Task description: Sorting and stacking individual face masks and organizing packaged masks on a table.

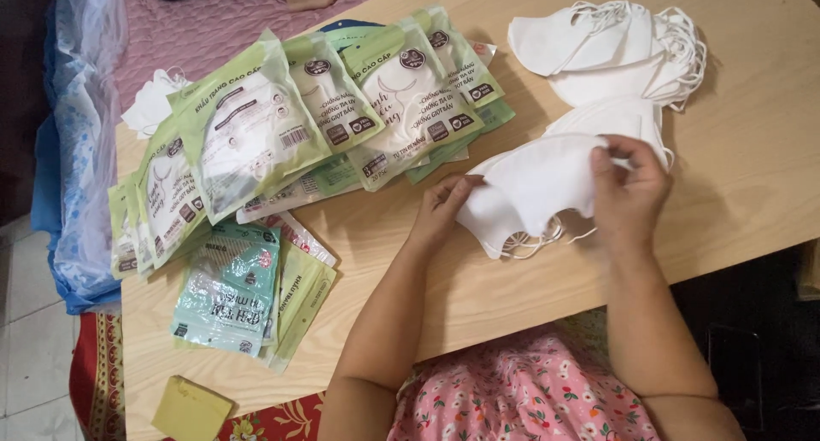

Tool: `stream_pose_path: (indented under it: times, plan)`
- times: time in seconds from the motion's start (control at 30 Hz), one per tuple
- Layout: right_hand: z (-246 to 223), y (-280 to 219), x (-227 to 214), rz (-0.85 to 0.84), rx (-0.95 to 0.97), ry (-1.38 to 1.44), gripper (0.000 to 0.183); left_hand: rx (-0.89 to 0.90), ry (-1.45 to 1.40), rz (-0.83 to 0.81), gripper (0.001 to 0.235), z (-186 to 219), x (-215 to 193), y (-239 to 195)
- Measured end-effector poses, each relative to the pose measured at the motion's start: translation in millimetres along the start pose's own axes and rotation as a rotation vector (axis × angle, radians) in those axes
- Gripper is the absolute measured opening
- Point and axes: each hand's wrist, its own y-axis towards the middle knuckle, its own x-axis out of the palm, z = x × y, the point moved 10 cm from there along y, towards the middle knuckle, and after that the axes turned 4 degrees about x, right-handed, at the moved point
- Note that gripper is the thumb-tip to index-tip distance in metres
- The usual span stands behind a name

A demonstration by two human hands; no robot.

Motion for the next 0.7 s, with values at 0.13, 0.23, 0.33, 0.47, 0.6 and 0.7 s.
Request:
stream_pose_path:
  times: [0.13,0.23,0.33,0.47,0.6,0.7]
  plan:
    - [-0.7,-27.9,38.1,-0.081,-0.079,-0.108,0.02,-0.008,0.069,0.112,0.044,-24.4,-5.1,-1.7]
    - [-34.6,-22.3,27.4,-0.117,-0.275,-0.236,0.028,0.106,0.055,0.12,0.048,-6.2,-5.0,-1.8]
    - [-56.1,-6.6,-5.7,0.019,-0.466,-0.499,0.022,0.12,0.072,0.01,0.048,0.9,1.9,0.8]
    - [0.4,14.6,-20.1,0.013,-0.339,-0.927,0.054,0.032,0.029,-0.008,0.023,-3.8,5.7,-0.2]
    - [30.0,19.5,-22.6,0.023,-0.31,-0.912,0.047,0.051,0.029,-0.016,0.02,-9.9,5.2,0.8]
    - [26.0,20.5,-32.1,0.07,-0.177,-0.754,0.022,0.003,-0.016,-0.006,0.021,-15.0,4.6,0.7]
